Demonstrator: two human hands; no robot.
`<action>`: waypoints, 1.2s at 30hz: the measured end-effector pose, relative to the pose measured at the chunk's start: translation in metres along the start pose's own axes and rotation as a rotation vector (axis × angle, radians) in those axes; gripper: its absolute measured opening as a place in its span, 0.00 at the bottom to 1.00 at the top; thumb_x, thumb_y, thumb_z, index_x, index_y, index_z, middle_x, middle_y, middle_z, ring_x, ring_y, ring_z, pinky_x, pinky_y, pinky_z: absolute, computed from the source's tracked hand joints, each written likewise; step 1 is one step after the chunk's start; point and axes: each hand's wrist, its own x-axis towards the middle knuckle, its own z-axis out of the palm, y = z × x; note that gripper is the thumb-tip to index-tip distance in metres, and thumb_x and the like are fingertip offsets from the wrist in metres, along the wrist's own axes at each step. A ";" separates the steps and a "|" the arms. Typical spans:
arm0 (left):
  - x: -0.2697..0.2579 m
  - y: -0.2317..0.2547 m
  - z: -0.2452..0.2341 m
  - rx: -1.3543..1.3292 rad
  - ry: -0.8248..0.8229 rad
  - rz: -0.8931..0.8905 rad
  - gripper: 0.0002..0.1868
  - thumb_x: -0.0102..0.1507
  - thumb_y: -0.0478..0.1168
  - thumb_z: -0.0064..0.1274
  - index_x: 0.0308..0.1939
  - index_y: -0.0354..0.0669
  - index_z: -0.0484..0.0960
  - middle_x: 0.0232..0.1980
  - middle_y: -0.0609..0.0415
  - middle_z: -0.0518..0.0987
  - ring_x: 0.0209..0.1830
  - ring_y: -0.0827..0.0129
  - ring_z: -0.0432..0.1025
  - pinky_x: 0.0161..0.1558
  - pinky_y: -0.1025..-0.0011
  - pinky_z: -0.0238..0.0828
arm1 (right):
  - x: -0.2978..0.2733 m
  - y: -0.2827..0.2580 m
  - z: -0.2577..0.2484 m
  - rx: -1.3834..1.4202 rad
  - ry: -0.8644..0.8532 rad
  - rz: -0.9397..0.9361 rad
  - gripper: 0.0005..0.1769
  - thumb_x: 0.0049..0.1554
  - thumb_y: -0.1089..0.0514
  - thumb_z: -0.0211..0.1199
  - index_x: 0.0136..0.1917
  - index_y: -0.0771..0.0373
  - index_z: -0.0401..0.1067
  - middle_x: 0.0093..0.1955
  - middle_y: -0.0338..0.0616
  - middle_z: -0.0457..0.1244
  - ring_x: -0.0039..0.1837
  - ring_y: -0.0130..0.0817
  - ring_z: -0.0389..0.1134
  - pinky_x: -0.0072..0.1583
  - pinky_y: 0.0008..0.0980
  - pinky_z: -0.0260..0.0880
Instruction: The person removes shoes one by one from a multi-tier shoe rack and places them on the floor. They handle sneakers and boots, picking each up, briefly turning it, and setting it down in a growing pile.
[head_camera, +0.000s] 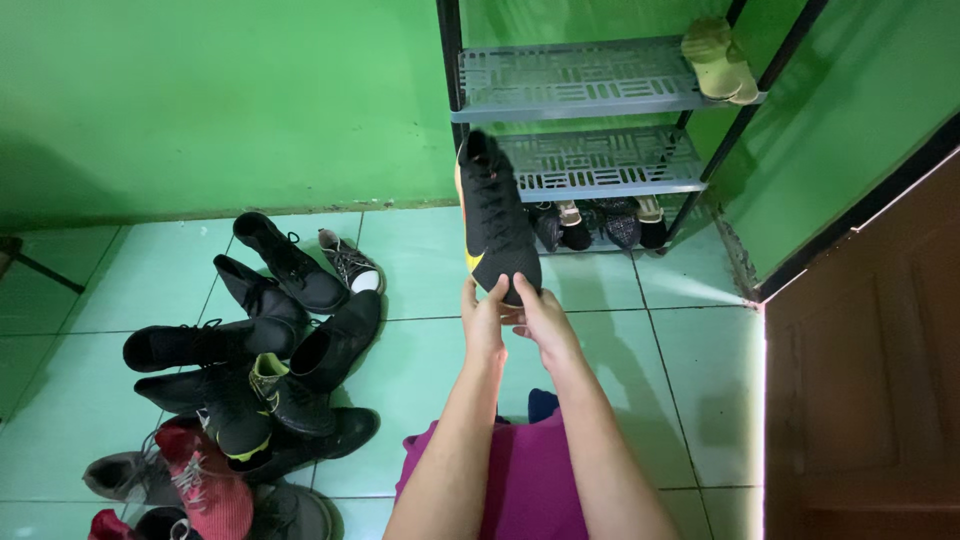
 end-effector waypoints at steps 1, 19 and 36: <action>0.004 -0.004 -0.002 -0.005 0.046 -0.042 0.21 0.60 0.38 0.57 0.57 0.42 0.73 0.37 0.52 0.80 0.25 0.66 0.72 0.28 0.69 0.66 | 0.003 0.002 -0.001 -0.008 -0.023 0.026 0.32 0.59 0.31 0.55 0.56 0.63 0.72 0.44 0.43 0.72 0.44 0.32 0.73 0.47 0.31 0.69; 0.093 -0.037 -0.103 -0.072 0.353 0.156 0.23 0.56 0.38 0.68 0.51 0.30 0.80 0.47 0.48 0.83 0.42 0.65 0.77 0.44 0.68 0.73 | 0.015 0.031 0.029 -0.262 -0.061 -0.232 0.22 0.63 0.43 0.58 0.62 0.60 0.68 0.46 0.44 0.71 0.45 0.28 0.71 0.47 0.28 0.71; -0.095 -0.007 -0.501 -0.051 0.721 0.190 0.21 0.64 0.34 0.56 0.61 0.42 0.76 0.45 0.47 0.80 0.38 0.57 0.72 0.37 0.63 0.69 | -0.008 0.034 0.236 -0.688 -0.545 -0.383 0.28 0.64 0.50 0.60 0.70 0.68 0.58 0.49 0.48 0.70 0.47 0.32 0.71 0.51 0.32 0.70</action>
